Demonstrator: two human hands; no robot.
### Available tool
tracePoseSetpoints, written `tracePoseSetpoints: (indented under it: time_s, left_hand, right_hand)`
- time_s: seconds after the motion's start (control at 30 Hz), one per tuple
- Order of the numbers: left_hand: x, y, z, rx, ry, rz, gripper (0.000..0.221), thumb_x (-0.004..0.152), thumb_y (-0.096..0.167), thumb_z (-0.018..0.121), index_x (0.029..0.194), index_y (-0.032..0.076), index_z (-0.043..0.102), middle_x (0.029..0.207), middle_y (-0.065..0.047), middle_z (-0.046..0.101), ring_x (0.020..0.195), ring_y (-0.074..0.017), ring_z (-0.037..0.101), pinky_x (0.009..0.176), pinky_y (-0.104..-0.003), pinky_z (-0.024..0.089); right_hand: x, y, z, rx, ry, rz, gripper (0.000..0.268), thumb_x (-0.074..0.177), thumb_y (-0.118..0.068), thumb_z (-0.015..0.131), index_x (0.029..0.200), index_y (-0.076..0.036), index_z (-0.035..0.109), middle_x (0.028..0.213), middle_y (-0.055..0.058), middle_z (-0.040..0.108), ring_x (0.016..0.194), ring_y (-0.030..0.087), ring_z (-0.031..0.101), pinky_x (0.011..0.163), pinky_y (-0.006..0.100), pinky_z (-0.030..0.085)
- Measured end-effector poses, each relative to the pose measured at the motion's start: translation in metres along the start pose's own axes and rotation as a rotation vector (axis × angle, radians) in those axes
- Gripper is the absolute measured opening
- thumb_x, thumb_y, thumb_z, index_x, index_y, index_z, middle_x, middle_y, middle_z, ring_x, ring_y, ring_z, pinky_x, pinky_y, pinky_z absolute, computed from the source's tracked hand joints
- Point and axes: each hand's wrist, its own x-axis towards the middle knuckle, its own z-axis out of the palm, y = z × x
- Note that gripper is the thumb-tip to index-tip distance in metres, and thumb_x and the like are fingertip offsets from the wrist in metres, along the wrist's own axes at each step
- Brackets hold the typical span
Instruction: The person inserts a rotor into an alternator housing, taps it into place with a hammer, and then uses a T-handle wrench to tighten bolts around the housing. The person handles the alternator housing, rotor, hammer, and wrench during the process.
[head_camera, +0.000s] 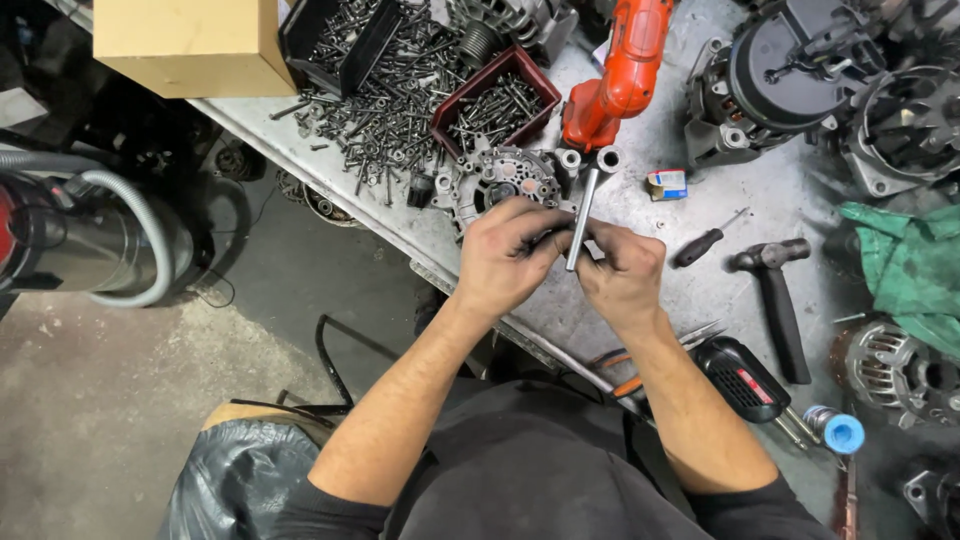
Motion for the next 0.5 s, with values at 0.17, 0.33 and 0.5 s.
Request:
tracePoseSetpoints:
  time_s: [0.17, 0.33, 0.5]
  left_hand:
    - [0.005, 0.002, -0.001, -0.05, 0.005, 0.053, 0.018, 0.08, 0.015, 0.089, 0.096, 0.02, 0.082, 0.092, 0.0, 0.075, 0.088, -0.022, 0.074, 0.082, -0.033, 0.06]
    - [-0.001, 0.006, 0.002, -0.101, 0.06, -0.091, 0.027, 0.069, 0.016, 0.094, 0.093, 0.022, 0.082, 0.087, 0.002, 0.075, 0.083, -0.0172, 0.075, 0.079, -0.03, 0.06]
    - [-0.001, 0.007, 0.002, -0.1, 0.079, -0.168, 0.023, 0.066, 0.016, 0.093, 0.084, 0.024, 0.082, 0.076, 0.003, 0.074, 0.074, -0.0159, 0.074, 0.072, -0.028, 0.059]
  right_hand:
    - [0.024, -0.031, -0.006, 0.076, -0.192, 0.02, 0.007, 0.089, 0.002, 0.069, 0.094, 0.007, 0.069, 0.079, 0.025, 0.07, 0.08, 0.051, 0.07, 0.065, 0.055, 0.056]
    - [0.007, -0.006, -0.004, 0.036, -0.189, 0.03, 0.011, 0.086, 0.005, 0.06, 0.08, 0.0, 0.067, 0.065, 0.017, 0.065, 0.068, 0.043, 0.069, 0.058, 0.046, 0.054]
    - [0.013, -0.018, 0.0, -0.026, -0.119, -0.055, 0.018, 0.082, 0.008, 0.061, 0.069, -0.004, 0.063, 0.058, 0.01, 0.062, 0.059, 0.038, 0.067, 0.06, 0.041, 0.057]
